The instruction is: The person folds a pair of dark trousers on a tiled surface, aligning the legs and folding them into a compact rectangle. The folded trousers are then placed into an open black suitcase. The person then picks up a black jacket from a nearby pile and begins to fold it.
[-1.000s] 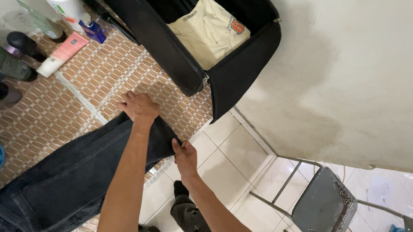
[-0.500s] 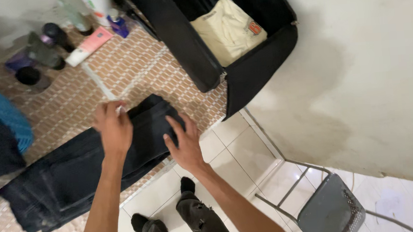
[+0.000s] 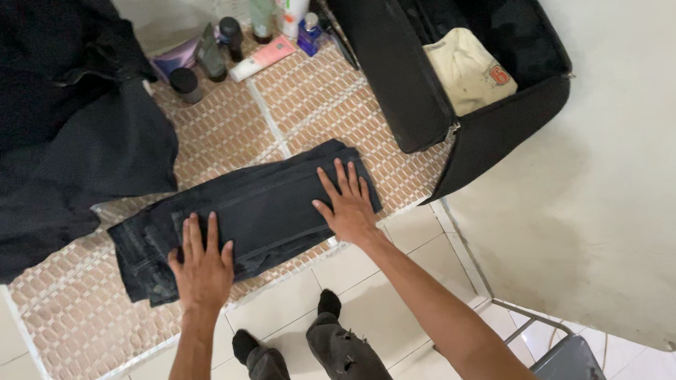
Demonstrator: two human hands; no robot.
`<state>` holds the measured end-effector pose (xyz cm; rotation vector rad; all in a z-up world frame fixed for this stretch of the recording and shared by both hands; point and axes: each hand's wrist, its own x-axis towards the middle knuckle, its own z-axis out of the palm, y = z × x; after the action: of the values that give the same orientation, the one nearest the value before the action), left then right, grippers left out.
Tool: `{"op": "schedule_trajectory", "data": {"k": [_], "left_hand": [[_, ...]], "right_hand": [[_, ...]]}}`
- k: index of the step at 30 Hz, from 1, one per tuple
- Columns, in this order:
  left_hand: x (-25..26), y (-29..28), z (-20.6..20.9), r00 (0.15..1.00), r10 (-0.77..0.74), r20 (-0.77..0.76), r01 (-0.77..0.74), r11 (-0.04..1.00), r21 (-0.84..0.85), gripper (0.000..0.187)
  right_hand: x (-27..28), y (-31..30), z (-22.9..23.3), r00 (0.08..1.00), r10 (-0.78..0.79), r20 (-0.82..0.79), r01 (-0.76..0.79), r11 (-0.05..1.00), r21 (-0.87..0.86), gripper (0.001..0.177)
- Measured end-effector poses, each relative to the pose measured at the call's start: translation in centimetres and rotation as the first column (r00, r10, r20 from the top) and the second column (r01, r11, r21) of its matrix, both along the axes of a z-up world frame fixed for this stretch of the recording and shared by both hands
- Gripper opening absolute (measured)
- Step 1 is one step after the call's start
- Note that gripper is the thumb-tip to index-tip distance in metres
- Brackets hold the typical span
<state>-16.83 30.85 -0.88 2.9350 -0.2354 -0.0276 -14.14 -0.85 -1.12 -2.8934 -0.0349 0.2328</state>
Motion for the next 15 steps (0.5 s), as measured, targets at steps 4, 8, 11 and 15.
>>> {"op": "schedule_trajectory", "data": {"k": [4,8,11,15], "left_hand": [[-0.5,0.1,-1.3,1.000,0.003,-0.017,-0.003,1.000,0.027,0.063],[-0.6,-0.1,-2.0,1.000,-0.012,-0.010,0.013,0.997,0.079,0.063],[-0.7,-0.3,-2.5,1.000,-0.008,-0.016,0.010,0.996,0.090,0.064],[-0.5,-0.8,-2.6,1.000,0.006,-0.003,-0.006,0.997,0.075,0.066]], "right_hand": [[0.0,0.0,-0.9,0.999,0.008,-0.038,-0.009,0.999,-0.047,0.074],[0.2,0.0,-1.6,0.997,0.011,-0.079,-0.018,0.996,-0.093,0.073],[0.2,-0.1,-1.9,0.995,0.007,-0.100,-0.017,0.994,-0.104,0.073],[0.2,0.0,-1.9,0.995,0.003,-0.103,-0.012,0.996,-0.087,0.074]]}}
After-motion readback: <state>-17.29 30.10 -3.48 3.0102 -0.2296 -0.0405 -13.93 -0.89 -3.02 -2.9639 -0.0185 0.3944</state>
